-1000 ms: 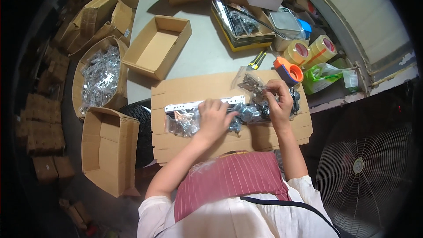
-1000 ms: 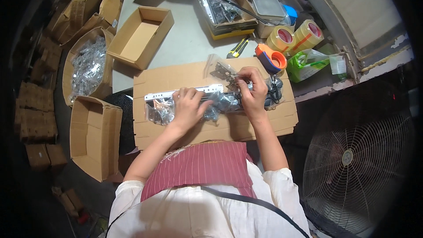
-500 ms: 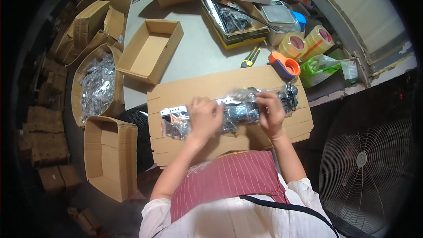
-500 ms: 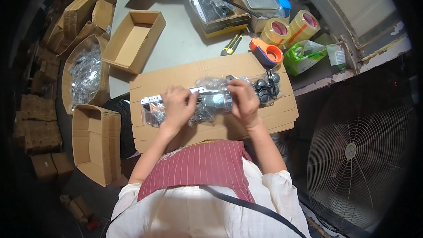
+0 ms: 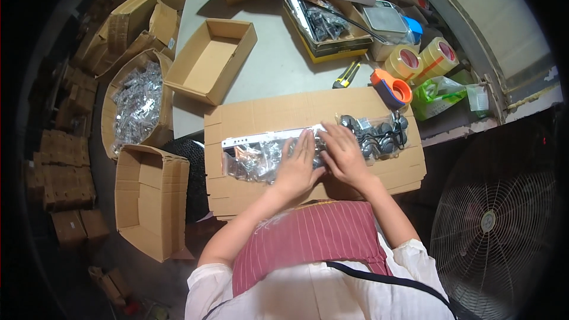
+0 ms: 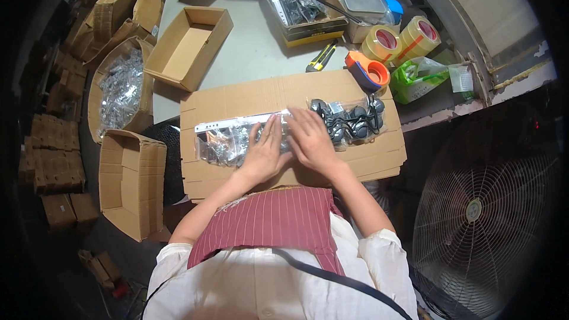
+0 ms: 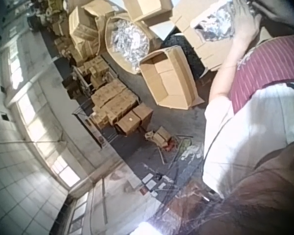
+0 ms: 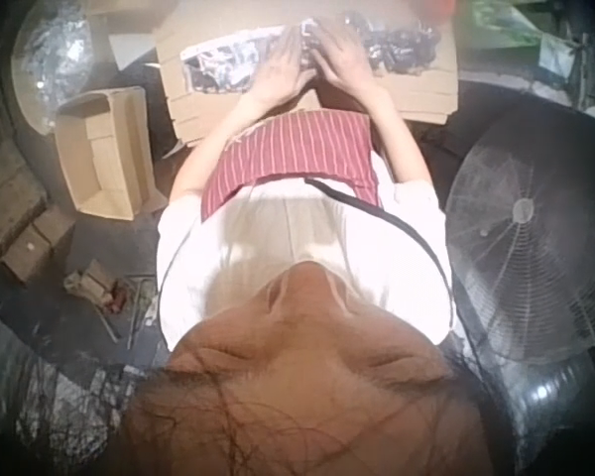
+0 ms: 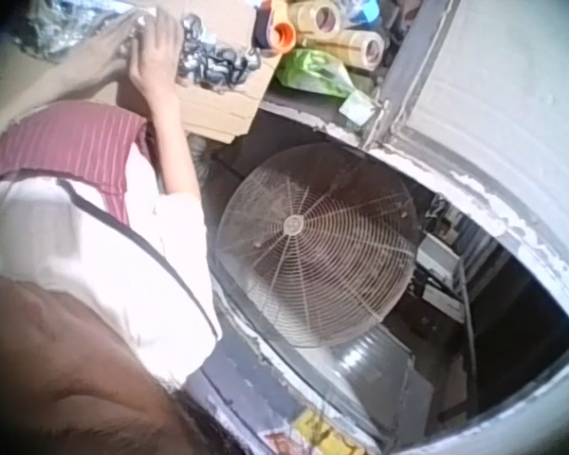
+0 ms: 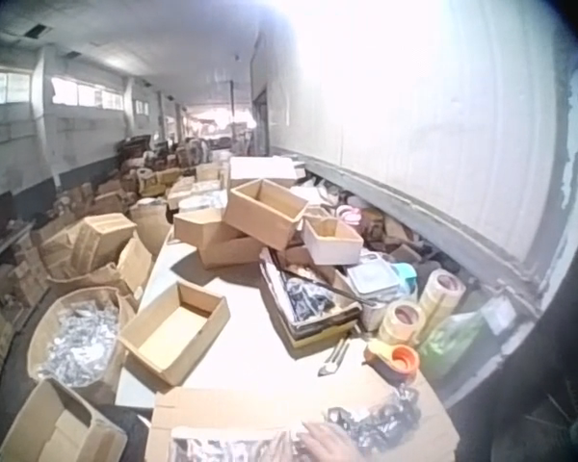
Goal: The person tapes a cardboard box, folds it into shape, and then gathers metal rails and bags of hardware into the box.
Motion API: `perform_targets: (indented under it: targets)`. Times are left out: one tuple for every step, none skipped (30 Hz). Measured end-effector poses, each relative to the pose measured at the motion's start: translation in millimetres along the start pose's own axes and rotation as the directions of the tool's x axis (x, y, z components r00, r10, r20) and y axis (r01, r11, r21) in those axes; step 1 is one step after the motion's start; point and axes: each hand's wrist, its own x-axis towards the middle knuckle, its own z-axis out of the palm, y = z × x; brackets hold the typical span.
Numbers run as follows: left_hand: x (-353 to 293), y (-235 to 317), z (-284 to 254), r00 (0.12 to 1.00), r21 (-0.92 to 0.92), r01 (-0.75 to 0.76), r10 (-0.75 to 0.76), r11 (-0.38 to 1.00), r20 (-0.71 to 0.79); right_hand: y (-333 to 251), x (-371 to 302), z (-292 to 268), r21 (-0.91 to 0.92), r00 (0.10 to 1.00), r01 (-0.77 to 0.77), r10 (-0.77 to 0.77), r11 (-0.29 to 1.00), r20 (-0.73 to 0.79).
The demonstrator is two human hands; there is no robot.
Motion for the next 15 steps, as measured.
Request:
perform_targets:
  targets:
    - [-1,3,-1,0.999,-0.001,0.000,0.001,1.000,0.046,2,0,8,-0.047,0.998,0.022,-0.018,0.999,0.067]
    - [-3,3,-2,0.999,0.001,-0.006,0.006,1.000,0.046,5,-6,15,-0.045,0.993,0.033,-0.028,0.998,0.114]
    - [-6,1,-6,0.998,-0.005,-0.009,0.009,1.000,0.070,8,-8,15,-0.042,0.993,0.038,-0.033,0.998,0.112]
    - [-9,0,-9,0.996,-0.012,-0.010,0.011,1.000,0.093,14,-11,12,-0.013,0.988,0.074,-0.072,0.997,0.135]
    - [-11,-1,-9,0.996,-0.007,-0.006,0.006,1.000,0.091,19,-14,9,0.018,0.981,0.110,-0.111,0.994,0.157]
    - [-16,0,-7,0.997,0.023,-0.035,0.033,0.999,0.065,20,-16,8,0.042,0.984,0.121,-0.126,0.992,0.128]
    - [-19,0,-5,0.997,0.054,-0.064,0.062,0.997,0.041,20,-17,8,0.047,0.983,0.126,-0.131,0.991,0.127]
    - [-20,2,-3,0.998,-0.005,-0.046,0.046,0.999,0.030,19,-18,8,0.081,0.984,0.130,-0.139,0.988,0.110]
    - [-21,3,-1,0.999,0.003,-0.042,0.042,0.999,0.028,19,-16,7,0.113,0.985,0.138,-0.148,0.984,0.091]
    - [-21,3,0,0.999,-0.064,-0.032,0.032,0.997,0.004,19,-16,9,0.128,0.984,0.149,-0.160,0.980,0.079]
    - [-23,4,1,1.000,-0.132,-0.024,0.022,0.991,-0.019,19,-19,11,0.130,0.983,0.156,-0.167,0.979,0.074]
    - [-21,5,-3,0.997,-0.244,-0.016,-0.003,0.970,-0.078,21,-22,13,0.106,0.983,0.157,-0.165,0.982,0.079]
    - [-17,1,-8,0.997,-0.237,-0.025,0.005,0.971,-0.082,23,-25,15,0.080,0.983,0.156,-0.162,0.985,0.084]
    - [-13,-6,-14,0.991,-0.383,-0.049,-0.002,0.922,-0.131,24,-26,20,0.045,0.985,0.156,-0.159,0.987,0.065]
    - [-7,-12,-23,0.984,-0.523,-0.080,-0.015,0.849,-0.175,25,-26,20,0.037,0.986,0.152,-0.154,0.988,0.059]
